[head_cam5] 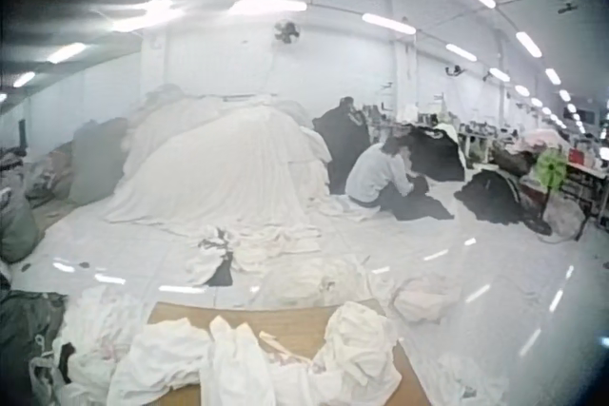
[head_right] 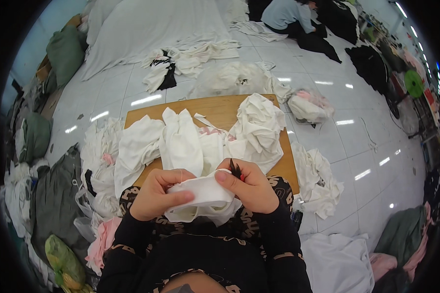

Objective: The person trims loose threads from shirts using thread snips, unfolds and turns the garments over by hand, and then picks up a clothing label.

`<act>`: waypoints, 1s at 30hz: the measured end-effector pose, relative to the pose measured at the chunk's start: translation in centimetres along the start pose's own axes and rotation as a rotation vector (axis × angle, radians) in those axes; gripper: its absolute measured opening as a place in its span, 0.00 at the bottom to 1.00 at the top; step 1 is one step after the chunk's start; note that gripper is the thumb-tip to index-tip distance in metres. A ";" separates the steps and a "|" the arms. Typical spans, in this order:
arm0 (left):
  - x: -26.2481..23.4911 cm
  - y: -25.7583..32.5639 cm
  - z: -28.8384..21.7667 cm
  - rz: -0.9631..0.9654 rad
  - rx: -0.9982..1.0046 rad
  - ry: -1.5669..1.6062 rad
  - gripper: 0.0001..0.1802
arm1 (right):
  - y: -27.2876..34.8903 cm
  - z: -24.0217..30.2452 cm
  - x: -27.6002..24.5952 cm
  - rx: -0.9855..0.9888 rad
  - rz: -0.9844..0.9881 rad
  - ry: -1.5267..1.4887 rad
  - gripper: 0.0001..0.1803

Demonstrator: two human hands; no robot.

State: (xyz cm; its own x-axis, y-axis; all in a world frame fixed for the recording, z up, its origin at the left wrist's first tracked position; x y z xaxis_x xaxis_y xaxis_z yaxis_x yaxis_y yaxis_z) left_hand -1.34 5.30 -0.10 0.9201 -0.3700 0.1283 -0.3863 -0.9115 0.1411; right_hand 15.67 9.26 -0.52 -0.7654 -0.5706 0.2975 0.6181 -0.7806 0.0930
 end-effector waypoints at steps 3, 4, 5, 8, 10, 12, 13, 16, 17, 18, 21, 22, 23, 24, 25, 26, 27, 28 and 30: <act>-0.2 0.5 0.4 -0.092 -0.042 0.091 0.14 | -0.5 0.3 0.8 -0.078 -0.101 0.184 0.11; -0.1 0.8 0.7 -0.126 -0.055 0.202 0.14 | -0.4 0.7 0.8 -0.151 -0.212 0.337 0.12; 0.0 0.9 0.9 -0.156 -0.070 0.313 0.14 | -0.1 1.4 0.5 -0.368 -0.374 0.522 0.13; 0.4 1.0 1.1 -0.211 -0.029 0.512 0.13 | 2.2 3.3 1.9 -0.547 -0.494 0.787 0.20; 0.7 0.9 1.2 -0.202 -0.007 0.473 0.13 | 3.3 4.3 3.9 -0.498 -0.418 1.012 0.20; 0.9 0.9 1.2 -0.191 0.014 0.430 0.13 | 3.6 4.0 5.1 -0.543 -0.397 1.136 0.21; 1.1 1.0 1.2 -0.180 0.031 0.371 0.13 | 3.6 3.8 5.3 -0.545 -0.425 1.139 0.21; 1.6 0.8 1.1 -0.174 0.084 0.272 0.12 | 4.0 3.7 5.2 -0.582 -0.471 1.216 0.21; 1.7 0.7 1.0 -0.182 0.119 0.232 0.12 | 4.0 3.7 5.2 -0.582 -0.472 1.216 0.21; 1.8 0.7 0.9 -0.182 0.119 0.231 0.12 | 4.0 3.8 5.2 -0.594 -0.476 1.234 0.21; 2.0 0.8 0.3 -0.203 0.181 0.111 0.11 | 4.1 4.0 5.2 -0.606 -0.475 1.253 0.21; 2.0 0.8 0.3 -0.208 0.176 0.116 0.11 | 4.2 4.0 5.2 -0.602 -0.469 1.255 0.21; 2.1 0.7 0.3 -0.213 0.171 0.121 0.10 | 4.2 4.0 5.1 -0.601 -0.470 1.254 0.21; 2.1 0.7 0.3 -0.212 0.170 0.120 0.10 | 4.2 4.0 5.1 -0.604 -0.473 1.261 0.21; 2.1 0.7 0.2 -0.213 0.182 0.094 0.10 | 4.2 4.0 5.1 -0.609 -0.477 1.268 0.21; 2.1 0.7 0.1 -0.214 0.195 0.068 0.10 | 4.2 4.0 5.0 -0.609 -0.479 1.268 0.21; 2.1 0.6 0.1 -0.213 0.195 0.067 0.10 | 4.2 4.0 5.1 -0.608 -0.482 1.287 0.21; 2.2 0.7 0.1 -0.208 0.196 0.064 0.10 | 4.3 4.0 5.1 -0.610 -0.485 1.305 0.21; 2.3 0.7 0.1 -0.204 0.199 0.059 0.10 | 4.3 4.0 5.2 -0.618 -0.490 1.315 0.21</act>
Point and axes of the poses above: each hand's wrist, its own y-axis away from the middle knuckle, its own x-axis out of the palm, z = x × y, the point moved 5 cm from there along -y, towards the middle knuckle
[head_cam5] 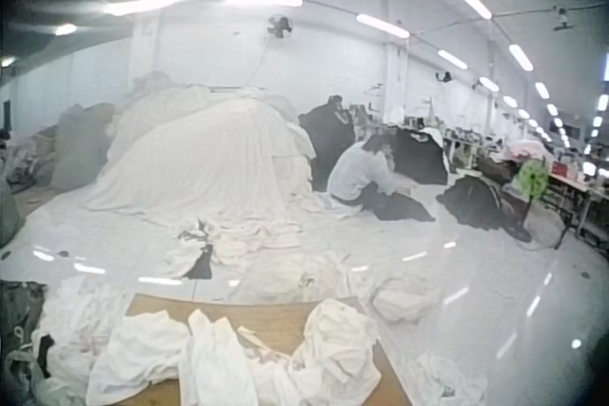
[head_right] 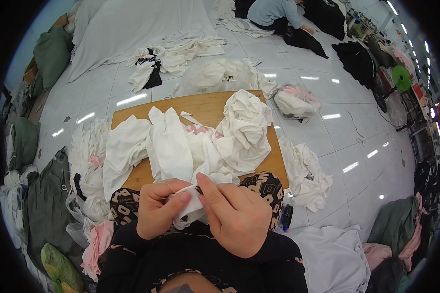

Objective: The person trims loose threads from shirts using thread snips, unfolds and turns the garments over by hand, and then picks up a clothing label.

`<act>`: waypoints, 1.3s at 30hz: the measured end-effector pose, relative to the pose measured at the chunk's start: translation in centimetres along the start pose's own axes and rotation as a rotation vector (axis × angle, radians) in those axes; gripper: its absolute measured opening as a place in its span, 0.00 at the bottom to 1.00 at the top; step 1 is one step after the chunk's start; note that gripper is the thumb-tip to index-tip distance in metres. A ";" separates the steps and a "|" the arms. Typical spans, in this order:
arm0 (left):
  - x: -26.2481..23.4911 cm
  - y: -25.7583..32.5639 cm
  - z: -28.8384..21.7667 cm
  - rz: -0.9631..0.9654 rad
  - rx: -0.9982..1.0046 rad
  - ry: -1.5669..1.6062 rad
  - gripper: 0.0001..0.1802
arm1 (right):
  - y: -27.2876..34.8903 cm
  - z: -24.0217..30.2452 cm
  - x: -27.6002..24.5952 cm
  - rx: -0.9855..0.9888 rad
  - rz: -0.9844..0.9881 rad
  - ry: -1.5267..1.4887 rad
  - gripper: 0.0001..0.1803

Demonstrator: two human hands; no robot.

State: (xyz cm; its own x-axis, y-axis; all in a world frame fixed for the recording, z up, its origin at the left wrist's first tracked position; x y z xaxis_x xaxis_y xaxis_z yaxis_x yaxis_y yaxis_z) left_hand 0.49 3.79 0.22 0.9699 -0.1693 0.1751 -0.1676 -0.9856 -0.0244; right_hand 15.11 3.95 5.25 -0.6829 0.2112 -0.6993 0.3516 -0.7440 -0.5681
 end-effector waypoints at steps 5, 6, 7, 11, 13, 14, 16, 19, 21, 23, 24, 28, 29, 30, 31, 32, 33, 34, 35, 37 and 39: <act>0.1 0.0 0.1 -0.026 0.017 -0.022 0.10 | 0.0 0.1 0.2 -0.004 -0.011 0.032 0.21; 0.2 0.0 0.1 -0.026 0.019 -0.023 0.10 | 0.2 -0.1 0.5 0.029 -0.020 -0.031 0.21; 0.2 0.1 0.4 -0.037 -0.018 0.049 0.11 | 0.3 -0.3 0.7 0.061 -0.029 -0.093 0.20; 0.6 0.2 1.3 -0.044 -0.078 0.248 0.11 | 0.4 -1.0 1.0 0.121 -0.019 -0.286 0.19; 0.6 0.0 1.1 -0.048 -0.014 0.169 0.10 | 0.5 -1.4 1.1 0.181 0.016 -0.416 0.17; 0.6 0.0 0.9 -0.054 0.046 0.090 0.10 | 0.4 -1.6 1.1 0.181 0.015 -0.418 0.17; 0.4 -0.4 0.2 -0.020 0.082 -0.001 0.09 | 0.3 -2.1 1.5 0.210 0.109 -0.596 0.16; 0.3 -0.4 -0.5 0.042 0.090 -0.087 0.08 | 1.5 -3.5 3.2 0.583 0.363 -1.258 0.15; 0.4 -0.5 -0.7 0.071 0.062 -0.082 0.07 | 2.0 -3.9 3.9 0.650 0.381 -1.432 0.16; 0.4 -0.7 -0.8 0.083 0.018 -0.097 0.07 | 2.4 -4.1 4.3 0.770 0.328 -1.729 0.16; 0.4 -0.6 -0.9 0.083 0.019 -0.097 0.07 | 2.4 -4.2 4.3 0.769 0.329 -1.729 0.16; 0.4 -0.6 -1.3 0.136 -0.010 -0.114 0.07 | 1.9 -4.5 3.3 0.663 0.318 -1.806 0.16; 0.4 -0.5 -1.3 0.154 -0.013 -0.135 0.07 | 1.9 -4.5 3.2 0.646 0.290 -1.837 0.16; 0.2 -0.5 -1.1 0.147 -0.014 -0.136 0.07 | 1.9 -4.5 3.1 0.629 0.263 -1.868 0.16; 0.2 -0.4 -0.9 0.159 -0.023 -0.154 0.07 | 1.8 -4.7 3.2 0.576 0.210 -1.962 0.17; 0.5 -0.4 -1.0 0.185 -0.028 -0.169 0.07 | 1.6 -6.2 1.6 0.429 0.038 -2.094 0.18; 0.5 -0.3 -0.9 0.186 -0.025 -0.169 0.07 | 1.0 -7.5 -1.3 0.322 -0.242 -2.207 0.20; -0.1 -0.2 0.1 0.132 -0.082 -0.123 0.08 | 0.6 -9.1 -4.4 0.174 -0.367 -2.116 0.19; -0.8 -0.2 0.8 0.079 -0.137 -0.077 0.08 | 1.0 -10.4 -7.1 0.106 -0.487 -1.921 0.19; -0.9 -0.2 1.6 0.045 -0.216 0.066 0.10 | 1.7 -10.4 -8.6 0.150 -0.674 -1.516 0.22; -1.0 -0.2 2.2 -0.018 -0.236 0.182 0.12 | 1.1 -8.0 -6.5 0.061 -0.388 -1.238 0.22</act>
Point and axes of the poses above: each hand's wrist, its own y-axis away from the middle knuckle, its own x-axis out of the palm, z = x × y, the point moved 5 cm from there along -y, towards the middle knuckle
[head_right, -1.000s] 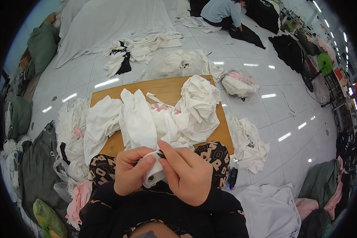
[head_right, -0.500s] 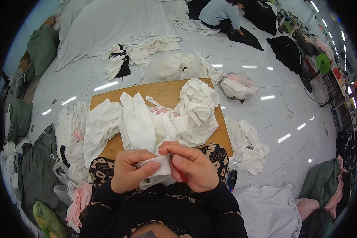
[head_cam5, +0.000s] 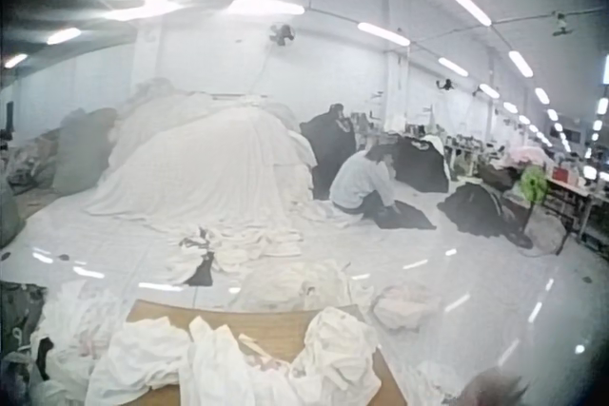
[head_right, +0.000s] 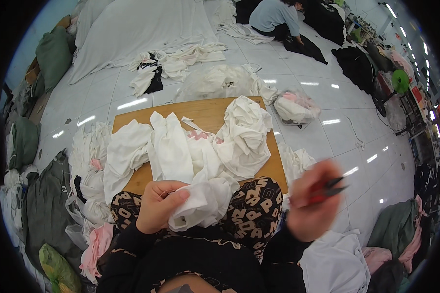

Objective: The person trims loose threads from shirts using thread snips, unfolds and turns the garments over by hand, and then picks up a clothing label.

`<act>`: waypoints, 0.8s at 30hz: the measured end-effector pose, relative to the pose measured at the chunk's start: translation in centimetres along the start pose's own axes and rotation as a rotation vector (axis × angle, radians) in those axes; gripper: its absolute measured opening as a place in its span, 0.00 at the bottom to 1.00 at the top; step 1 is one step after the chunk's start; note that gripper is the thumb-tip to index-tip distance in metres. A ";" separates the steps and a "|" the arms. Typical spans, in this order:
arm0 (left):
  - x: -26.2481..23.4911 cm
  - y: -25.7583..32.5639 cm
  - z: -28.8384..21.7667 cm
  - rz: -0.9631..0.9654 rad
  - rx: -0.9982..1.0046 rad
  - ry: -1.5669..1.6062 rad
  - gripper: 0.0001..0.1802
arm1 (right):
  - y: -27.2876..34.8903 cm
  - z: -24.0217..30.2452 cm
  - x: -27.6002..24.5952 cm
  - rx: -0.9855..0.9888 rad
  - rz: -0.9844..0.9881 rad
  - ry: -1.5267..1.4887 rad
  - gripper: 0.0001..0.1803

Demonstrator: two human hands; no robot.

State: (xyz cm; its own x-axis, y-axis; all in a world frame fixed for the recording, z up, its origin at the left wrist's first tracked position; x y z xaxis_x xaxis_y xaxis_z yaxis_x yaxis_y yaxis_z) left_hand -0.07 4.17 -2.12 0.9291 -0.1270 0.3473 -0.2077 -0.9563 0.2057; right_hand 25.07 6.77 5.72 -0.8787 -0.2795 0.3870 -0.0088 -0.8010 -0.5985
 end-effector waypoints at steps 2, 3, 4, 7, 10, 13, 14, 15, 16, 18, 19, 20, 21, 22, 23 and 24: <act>0.2 0.0 0.1 0.005 0.017 -0.013 0.13 | 2.2 -2.5 3.1 0.237 0.030 0.372 0.12; 0.1 0.1 0.2 -0.033 0.039 -0.020 0.12 | 2.7 -3.7 4.3 0.309 0.161 0.517 0.15; 0.3 0.0 -0.1 -0.046 0.060 -0.023 0.12 | 2.7 -4.0 5.3 0.299 0.219 0.614 0.13; 1.2 0.2 -0.9 -0.040 0.133 -0.110 0.11 | 3.0 -4.4 5.9 0.328 0.214 0.684 0.11; 2.0 0.4 -1.3 -0.001 0.339 -0.303 0.10 | 2.5 -4.6 7.5 0.284 0.219 0.763 0.10; 1.9 0.4 -1.4 -0.022 0.418 -0.411 0.09 | 2.6 -5.1 7.7 0.272 0.253 0.803 0.07; 1.9 0.3 -1.6 -0.022 0.434 -0.447 0.09 | 2.6 -5.3 7.5 0.339 0.272 0.758 0.06; 1.8 0.3 -1.8 -0.020 0.437 -0.444 0.09 | 2.8 -6.0 6.7 0.544 0.289 0.571 0.05; 1.7 0.3 -1.7 0.000 0.394 -0.430 0.09 | 3.4 -6.7 5.9 0.746 0.305 0.371 0.05; 1.5 0.4 -1.7 0.017 0.351 -0.415 0.09 | 3.7 -7.4 5.7 0.807 0.313 0.146 0.05; 1.4 0.3 -1.4 0.044 0.256 -0.354 0.09 | 3.3 -7.4 5.8 0.752 0.322 0.107 0.04; 1.4 0.3 -1.1 0.071 0.161 -0.293 0.10 | 3.0 -7.3 5.9 0.697 0.332 0.068 0.04; 1.4 0.3 -1.4 0.071 0.162 -0.292 0.10 | 2.7 -7.2 6.0 0.698 0.332 0.069 0.04; 1.5 0.2 -1.2 0.105 0.067 -0.231 0.10 | 2.4 -6.8 6.3 0.675 0.388 0.088 0.03; 1.6 0.2 -0.9 0.139 -0.028 -0.171 0.10 | 2.1 -6.5 6.5 0.652 0.445 0.108 0.02; 1.6 0.1 -1.0 0.142 -0.026 -0.170 0.10 | 2.0 -6.5 6.4 0.685 0.574 0.156 0.03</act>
Point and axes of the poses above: each hand's wrist, its own y-axis away from the middle knuckle, its own x-axis out of the palm, z = x × y, the point moved 5 cm from there along -y, towards the middle knuckle
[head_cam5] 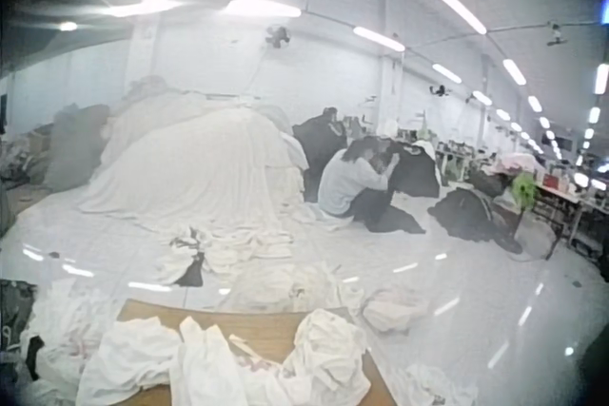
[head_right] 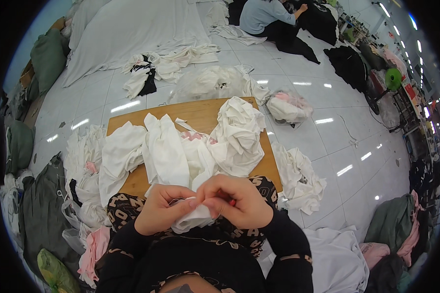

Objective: The person trims loose threads from shirts using thread snips, unfolds and turns the garments over by hand, and then picks up a clothing label.

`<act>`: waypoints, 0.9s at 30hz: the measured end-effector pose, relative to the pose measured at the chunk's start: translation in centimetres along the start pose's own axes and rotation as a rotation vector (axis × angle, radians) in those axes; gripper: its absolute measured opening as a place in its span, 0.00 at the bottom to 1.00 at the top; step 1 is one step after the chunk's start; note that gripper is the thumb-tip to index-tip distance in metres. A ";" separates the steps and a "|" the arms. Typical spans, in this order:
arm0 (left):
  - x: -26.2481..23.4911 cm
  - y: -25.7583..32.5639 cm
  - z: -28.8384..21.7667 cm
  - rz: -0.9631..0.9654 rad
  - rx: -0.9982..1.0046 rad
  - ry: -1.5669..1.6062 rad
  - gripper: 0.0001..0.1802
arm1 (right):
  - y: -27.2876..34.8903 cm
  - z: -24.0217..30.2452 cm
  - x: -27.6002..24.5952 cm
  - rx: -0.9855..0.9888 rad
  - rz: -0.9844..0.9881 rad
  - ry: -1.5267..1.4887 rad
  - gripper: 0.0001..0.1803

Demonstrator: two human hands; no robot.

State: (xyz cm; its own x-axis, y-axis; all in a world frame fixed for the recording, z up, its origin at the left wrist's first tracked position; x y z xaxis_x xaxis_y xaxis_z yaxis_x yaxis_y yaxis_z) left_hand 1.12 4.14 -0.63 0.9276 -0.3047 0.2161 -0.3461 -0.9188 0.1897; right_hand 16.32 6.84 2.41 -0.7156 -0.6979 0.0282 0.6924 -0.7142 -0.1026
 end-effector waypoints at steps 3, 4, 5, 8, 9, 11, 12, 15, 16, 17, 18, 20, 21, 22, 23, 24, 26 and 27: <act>-0.4 0.1 0.3 0.036 -0.022 -0.063 0.10 | -0.6 1.6 0.7 -0.295 0.133 0.714 0.14; -0.7 0.3 0.2 0.011 -0.028 -0.092 0.11 | -0.7 1.2 0.1 -0.308 0.108 0.900 0.15; -1.1 0.3 0.2 -0.005 -0.031 -0.121 0.12 | -0.6 0.7 -1.1 -0.316 0.075 1.094 0.17; -2.6 0.6 -0.2 -0.137 0.034 0.067 0.13 | 0.5 -2.3 -7.5 -0.033 -0.163 1.350 0.13; -2.5 0.1 -0.2 -0.108 0.037 0.087 0.13 | 1.2 -1.9 -7.7 -0.056 -0.272 1.254 0.12; -1.9 0.4 -0.5 -0.153 0.038 0.092 0.13 | 1.0 0.1 -5.2 0.059 -0.385 0.767 0.14; -1.8 0.6 -0.4 -0.165 0.042 0.100 0.13 | 0.9 0.5 -3.7 0.091 -0.330 0.597 0.17; -1.3 0.2 0.0 -0.091 0.015 0.079 0.13 | 0.6 2.3 -0.6 -0.081 -0.332 0.518 0.17; -1.1 0.1 0.0 -0.067 0.001 0.038 0.13 | 0.7 1.9 -0.6 -0.079 -0.340 0.517 0.17; -1.0 0.1 -0.1 -0.061 -0.003 0.035 0.13 | 0.8 1.4 -1.0 -0.086 -0.388 0.518 0.17; -0.7 0.1 -0.3 -0.032 0.023 0.029 0.13 | 0.9 1.1 -1.3 -0.093 -0.434 0.519 0.16; -0.5 0.1 -0.5 -0.010 0.049 0.023 0.13 | 0.9 1.2 -1.7 -0.122 -0.457 0.509 0.14; -0.5 0.2 -0.4 0.001 0.052 0.030 0.13 | 0.7 1.2 -1.5 -0.152 -0.387 0.514 0.14; -0.4 0.2 -0.4 0.018 0.053 0.036 0.13 | 0.7 1.3 -1.3 -0.179 -0.322 0.521 0.13; -0.4 0.3 -0.4 0.021 0.051 0.036 0.13 | 0.4 1.3 -1.3 -0.178 -0.326 0.520 0.13; -0.5 0.3 -0.4 0.026 0.068 0.022 0.13 | -0.1 1.2 -0.8 -0.160 -0.262 0.470 0.13; -0.1 0.2 -0.8 0.058 0.086 0.009 0.13 | -0.7 0.9 -1.0 -0.129 -0.107 0.447 0.10; 0.2 0.1 -0.8 0.076 0.075 0.005 0.12 | -0.6 0.8 -1.7 -0.125 -0.120 0.452 0.10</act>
State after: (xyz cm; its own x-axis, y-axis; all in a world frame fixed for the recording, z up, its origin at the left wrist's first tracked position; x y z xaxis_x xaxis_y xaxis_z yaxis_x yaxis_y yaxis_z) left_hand 1.10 4.18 0.23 0.8984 -0.3731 0.2316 -0.4036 -0.9094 0.1007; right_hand 17.22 8.41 3.17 -0.7773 -0.4976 -0.3850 0.6058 -0.7570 -0.2448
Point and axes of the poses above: each hand's wrist, its own y-axis away from the middle knuckle, its own x-axis out of the palm, z = x × y, the point moved 5 cm from there along -y, towards the middle knuckle
